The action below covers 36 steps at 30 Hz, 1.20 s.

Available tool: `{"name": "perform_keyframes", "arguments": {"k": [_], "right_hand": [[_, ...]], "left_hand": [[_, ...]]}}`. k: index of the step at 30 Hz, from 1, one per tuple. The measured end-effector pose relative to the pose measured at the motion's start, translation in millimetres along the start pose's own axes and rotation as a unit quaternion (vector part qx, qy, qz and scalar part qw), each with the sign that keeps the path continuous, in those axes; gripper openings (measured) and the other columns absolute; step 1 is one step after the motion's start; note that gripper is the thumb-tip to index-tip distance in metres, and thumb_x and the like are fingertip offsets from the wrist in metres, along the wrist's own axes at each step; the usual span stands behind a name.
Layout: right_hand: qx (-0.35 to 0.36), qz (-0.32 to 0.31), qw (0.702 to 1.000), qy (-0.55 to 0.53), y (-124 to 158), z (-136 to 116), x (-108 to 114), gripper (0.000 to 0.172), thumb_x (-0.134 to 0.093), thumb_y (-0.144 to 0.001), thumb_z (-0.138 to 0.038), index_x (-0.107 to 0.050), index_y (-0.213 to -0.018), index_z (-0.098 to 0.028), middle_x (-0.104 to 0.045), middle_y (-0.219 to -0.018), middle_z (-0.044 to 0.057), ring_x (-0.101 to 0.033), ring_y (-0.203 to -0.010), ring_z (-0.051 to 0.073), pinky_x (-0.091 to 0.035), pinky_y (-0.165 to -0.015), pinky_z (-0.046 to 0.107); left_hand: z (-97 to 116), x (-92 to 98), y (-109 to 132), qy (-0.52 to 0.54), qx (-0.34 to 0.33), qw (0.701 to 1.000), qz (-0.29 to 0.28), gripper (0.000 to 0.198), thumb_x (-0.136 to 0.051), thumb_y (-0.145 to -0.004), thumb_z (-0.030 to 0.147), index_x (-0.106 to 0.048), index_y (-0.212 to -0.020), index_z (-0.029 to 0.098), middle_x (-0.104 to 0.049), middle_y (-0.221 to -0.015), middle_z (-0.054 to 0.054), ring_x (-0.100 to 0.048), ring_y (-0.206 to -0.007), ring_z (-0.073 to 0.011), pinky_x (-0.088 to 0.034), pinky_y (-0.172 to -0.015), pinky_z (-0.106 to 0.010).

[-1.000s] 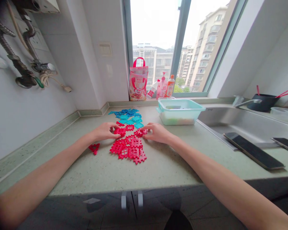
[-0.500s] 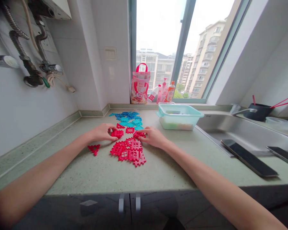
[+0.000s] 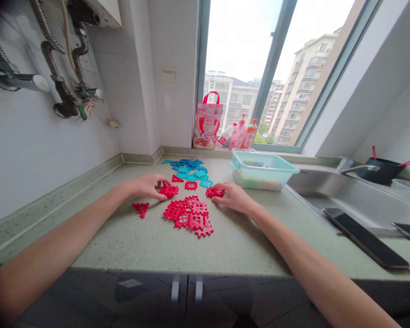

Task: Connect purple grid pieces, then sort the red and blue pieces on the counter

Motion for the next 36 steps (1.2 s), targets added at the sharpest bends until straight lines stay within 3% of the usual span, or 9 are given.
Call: {"name": "perform_keyframes", "arguments": {"k": [3,5,9,13,17,22,28,32,36], "right_hand": [[0.0,0.002,1.0,-0.01,-1,2,-1,0.031,-0.071,-0.089,-0.039,-0.079,-0.115,-0.024,-0.079,-0.105,0.005,-0.069,-0.089,0.022,-0.053,-0.08,0.032],[0.0,0.009,1.0,-0.01,0,3,1,0.03,-0.072,-0.087,-0.035,-0.08,-0.114,-0.024,-0.079,-0.105,0.005,-0.07,-0.089,0.021,-0.054,-0.078,0.032],[0.037,0.042,0.996,-0.064,2,-13,5,0.033,-0.073,-0.088,-0.034,-0.077,-0.12,-0.026,-0.078,-0.114,0.007,-0.071,-0.098,0.023,-0.057,-0.082,0.035],[0.122,0.035,0.984,-0.128,6,-49,2,0.034,-0.073,-0.09,-0.031,-0.075,-0.124,-0.027,-0.077,-0.122,0.008,-0.07,-0.11,0.025,-0.056,-0.096,0.041],[0.152,-0.043,0.977,-0.143,10,-69,-8,0.032,-0.074,-0.091,-0.03,-0.075,-0.123,-0.026,-0.076,-0.122,0.009,-0.069,-0.112,0.025,-0.052,-0.104,0.043],[0.111,-0.089,0.979,-0.148,11,-66,-10,0.036,-0.077,-0.088,-0.034,-0.075,-0.123,-0.025,-0.077,-0.122,0.007,-0.07,-0.111,0.025,-0.053,-0.099,0.038],[0.102,-0.057,0.983,-0.141,11,-54,-4,0.037,-0.074,-0.085,-0.024,-0.075,-0.122,-0.025,-0.078,-0.12,0.005,-0.072,-0.105,0.024,-0.055,-0.094,0.036],[0.102,-0.001,0.984,-0.149,9,-44,2,0.038,-0.076,-0.086,-0.028,-0.075,-0.123,-0.024,-0.079,-0.118,0.006,-0.073,-0.104,0.025,-0.056,-0.094,0.038],[0.112,-0.005,0.986,-0.125,8,-42,0,0.04,-0.077,-0.083,-0.025,-0.076,-0.123,-0.026,-0.079,-0.118,0.006,-0.074,-0.103,0.024,-0.057,-0.095,0.038]], "left_hand": [[20,16.4,8,0.009,-0.048,0.998,0.041,0.054,-0.085,-0.065,0.054,-0.078,-0.11,0.025,-0.073,-0.117,-0.007,-0.065,-0.104,-0.0266,-0.048,-0.088,-0.033],[35,18.7,13,0.02,-0.061,0.997,0.033,0.05,-0.086,-0.066,0.054,-0.078,-0.106,0.026,-0.074,-0.108,-0.004,-0.065,-0.097,-0.0253,-0.048,-0.083,-0.032],[66,-0.3,20,0.043,-0.096,0.993,-0.06,0.047,-0.092,-0.061,0.051,-0.081,-0.102,0.031,-0.074,-0.093,0.0,-0.065,-0.084,-0.0222,-0.044,-0.071,-0.03],[88,-13.7,25,0.01,-0.162,0.983,-0.084,0.036,-0.093,-0.061,0.054,-0.082,-0.088,0.032,-0.072,-0.085,0.0,-0.063,-0.077,-0.0212,-0.04,-0.067,-0.03],[91,-13.7,25,-0.022,-0.139,0.989,-0.051,0.038,-0.091,-0.061,0.056,-0.082,-0.088,0.031,-0.07,-0.077,-0.001,-0.062,-0.073,-0.0222,-0.042,-0.07,-0.033],[98,-21.8,28,-0.058,-0.155,0.984,-0.069,0.032,-0.085,-0.068,0.045,-0.08,-0.096,0.031,-0.072,-0.088,-0.001,-0.064,-0.081,-0.0232,-0.045,-0.077,-0.033],[96,-26.0,29,-0.067,-0.137,0.985,-0.078,0.034,-0.084,-0.066,0.041,-0.074,-0.095,0.026,-0.071,-0.089,-0.001,-0.063,-0.079,-0.0214,-0.045,-0.072,-0.031],[91,-14.1,29,-0.081,-0.131,0.986,-0.068,0.037,-0.08,-0.069,0.04,-0.072,-0.101,0.024,-0.07,-0.087,0.001,-0.062,-0.077,-0.0191,-0.041,-0.068,-0.029],[95,-1.7,30,-0.138,-0.151,0.978,-0.035,0.038,-0.079,-0.071,0.041,-0.073,-0.105,0.025,-0.069,-0.087,0.001,-0.062,-0.077,-0.019,-0.04,-0.067,-0.029]]}}
Point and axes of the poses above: each hand's wrist, its own y-axis away from the middle knuckle, its own x-axis out of the back of the hand, z = x × y, the point moved 7 cm from there along -y, towards the middle knuckle
